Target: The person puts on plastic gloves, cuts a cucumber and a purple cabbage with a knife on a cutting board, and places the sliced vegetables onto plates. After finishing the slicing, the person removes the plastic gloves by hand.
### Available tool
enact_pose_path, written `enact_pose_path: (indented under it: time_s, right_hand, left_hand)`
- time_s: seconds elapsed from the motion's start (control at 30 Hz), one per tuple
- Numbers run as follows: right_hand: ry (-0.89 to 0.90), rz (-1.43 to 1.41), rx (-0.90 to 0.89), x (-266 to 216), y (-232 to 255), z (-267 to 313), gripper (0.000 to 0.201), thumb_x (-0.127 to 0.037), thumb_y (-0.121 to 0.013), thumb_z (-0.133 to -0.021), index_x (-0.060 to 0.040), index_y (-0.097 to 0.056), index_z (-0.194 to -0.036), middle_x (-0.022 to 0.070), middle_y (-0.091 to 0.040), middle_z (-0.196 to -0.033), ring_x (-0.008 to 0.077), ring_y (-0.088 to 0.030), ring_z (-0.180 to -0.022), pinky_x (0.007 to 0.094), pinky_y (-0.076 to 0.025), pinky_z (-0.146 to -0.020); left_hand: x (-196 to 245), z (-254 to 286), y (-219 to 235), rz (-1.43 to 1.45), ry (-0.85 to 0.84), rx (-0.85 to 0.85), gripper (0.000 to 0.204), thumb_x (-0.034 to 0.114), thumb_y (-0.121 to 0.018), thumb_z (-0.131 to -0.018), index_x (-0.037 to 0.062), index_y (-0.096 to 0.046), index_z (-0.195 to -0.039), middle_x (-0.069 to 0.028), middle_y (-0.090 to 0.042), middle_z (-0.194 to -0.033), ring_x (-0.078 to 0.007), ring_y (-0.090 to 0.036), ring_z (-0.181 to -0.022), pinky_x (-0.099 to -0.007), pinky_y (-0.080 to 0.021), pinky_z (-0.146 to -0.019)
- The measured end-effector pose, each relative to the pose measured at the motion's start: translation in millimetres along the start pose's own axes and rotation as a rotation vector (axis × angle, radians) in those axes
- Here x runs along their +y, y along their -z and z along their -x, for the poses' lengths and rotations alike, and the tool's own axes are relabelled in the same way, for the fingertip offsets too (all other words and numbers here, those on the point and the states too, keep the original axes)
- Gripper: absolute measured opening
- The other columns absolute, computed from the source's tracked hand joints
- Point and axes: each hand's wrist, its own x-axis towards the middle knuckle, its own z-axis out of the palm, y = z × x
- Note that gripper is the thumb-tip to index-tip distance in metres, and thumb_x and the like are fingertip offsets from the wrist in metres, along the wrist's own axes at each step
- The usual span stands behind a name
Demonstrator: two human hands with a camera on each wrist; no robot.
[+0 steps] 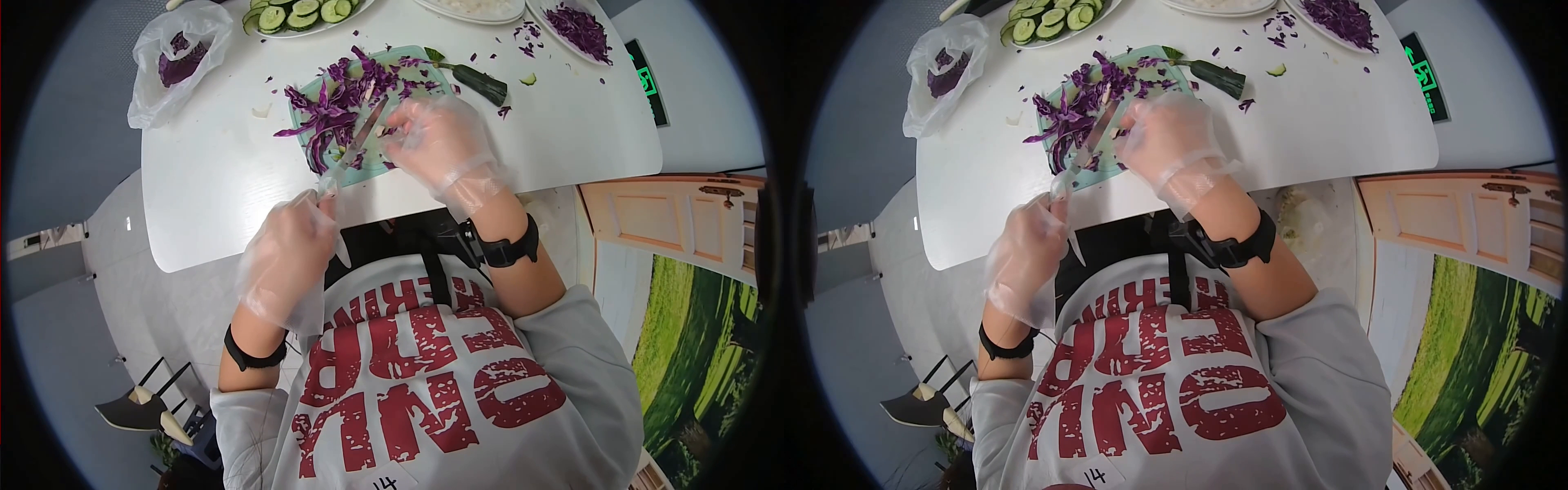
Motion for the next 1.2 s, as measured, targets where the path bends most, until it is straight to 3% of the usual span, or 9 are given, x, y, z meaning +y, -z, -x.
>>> enact_pose_path:
  time_s: [0.07, 0.57, 0.77, 0.83, 0.97, 1.03, 1.07, 1.13, 1.2]
  right_hand:
    - [0.059, 0.028, 0.090, 3, -3, 1, 0.018, -0.025, -0.075, -0.073, -0.0122, -0.072, -0.085, 0.0069, -0.067, -0.072, 0.0257, -0.066, -0.072, 0.0373, -0.053, -0.071]
    - [0.016, 0.004, 0.085, 5, -6, 1, 0.020, -0.025, -0.076, -0.073, -0.0105, -0.072, -0.086, 0.0096, -0.067, -0.077, 0.0276, -0.066, -0.075, 0.0384, -0.053, -0.072]
    - [-0.015, -0.013, 0.059, -1, -3, 1, 0.022, -0.026, -0.077, -0.072, -0.0095, -0.071, -0.085, 0.0092, -0.067, -0.074, 0.0272, -0.066, -0.074, 0.0380, -0.053, -0.071]
    - [-0.013, -0.006, 0.053, -1, -1, 2, 0.023, -0.027, -0.077, -0.073, -0.0094, -0.071, -0.086, 0.0093, -0.067, -0.074, 0.0270, -0.067, -0.074, 0.0378, -0.053, -0.071]
    - [0.009, 0.009, 0.070, 4, -4, 2, 0.026, -0.028, -0.076, -0.073, -0.0080, -0.070, -0.089, 0.0109, -0.068, -0.076, 0.0276, -0.067, -0.075, 0.0384, -0.053, -0.072]
    - [-0.042, -0.043, 0.049, -1, 2, 1, 0.026, -0.027, -0.075, -0.074, -0.0066, -0.070, -0.090, 0.0116, -0.068, -0.077, 0.0284, -0.067, -0.075, 0.0387, -0.053, -0.072]
    - [-0.096, -0.095, 0.024, -3, 5, 2, 0.026, -0.026, -0.075, -0.075, -0.0053, -0.069, -0.090, 0.0124, -0.069, -0.079, 0.0291, -0.067, -0.075, 0.0390, -0.053, -0.072]
    - [-0.119, -0.171, 0.014, -5, 12, 3, 0.025, -0.025, -0.073, -0.077, -0.0040, -0.068, -0.090, 0.0130, -0.069, -0.079, 0.0293, -0.067, -0.074, 0.0388, -0.053, -0.071]
    - [-0.138, -0.247, 0.001, -3, 16, 4, 0.024, -0.024, -0.072, -0.078, -0.0028, -0.068, -0.089, 0.0136, -0.069, -0.080, 0.0294, -0.066, -0.074, 0.0386, -0.053, -0.071]
  left_hand:
    - [-1, -2, -2, -0.027, -0.003, 0.001, 0.032, 0.029, -0.055, -0.096, 0.0017, -0.065, -0.082, -0.0258, -0.061, -0.070, -0.0457, -0.060, -0.069, -0.0491, -0.048, -0.063]
    - [-1, -4, -7, -0.144, -0.067, 0.013, 0.036, 0.033, -0.056, -0.096, 0.0022, -0.066, -0.080, -0.0244, -0.062, -0.070, -0.0448, -0.061, -0.068, -0.0477, -0.051, -0.062]
    - [-17, -10, -24, -0.316, -0.335, 0.258, 0.035, 0.033, -0.060, -0.093, 0.0040, -0.067, -0.074, -0.0195, -0.063, -0.067, -0.0366, -0.064, -0.063, -0.0417, -0.053, -0.055]
    - [-24, -14, -30, -0.371, -0.641, 0.559, 0.031, 0.026, -0.068, -0.087, 0.0089, -0.057, -0.064, -0.0086, -0.053, -0.055, -0.0275, -0.056, -0.047, -0.0378, -0.048, -0.044]
    - [-27, -13, -29, -0.351, -0.605, 0.500, 0.030, 0.027, -0.066, -0.089, 0.0081, -0.059, -0.067, -0.0085, -0.053, -0.055, -0.0270, -0.058, -0.050, -0.0376, -0.048, -0.043]
    - [-29, -12, -27, -0.708, -0.697, 0.388, 0.034, 0.031, -0.060, -0.094, 0.0015, -0.064, -0.078, -0.0167, -0.063, -0.065, -0.0321, -0.060, -0.057, -0.0393, -0.049, -0.052]
    - [-28, -12, -26, -0.708, -0.696, 0.390, 0.034, 0.031, -0.060, -0.094, 0.0015, -0.064, -0.078, -0.0167, -0.063, -0.065, -0.0321, -0.060, -0.057, -0.0393, -0.049, -0.052]
    - [-15, -11, -12, -0.080, -0.061, 0.044, 0.034, 0.030, -0.055, -0.097, 0.0011, -0.062, -0.080, -0.0162, -0.058, -0.062, -0.0292, -0.061, -0.056, -0.0410, -0.049, -0.054]
    - [-6, -7, 3, 0.033, 0.036, -0.005, 0.034, 0.030, -0.053, -0.098, 0.0004, -0.063, -0.083, -0.0171, -0.058, -0.062, -0.0302, -0.060, -0.056, -0.0407, -0.048, -0.055]
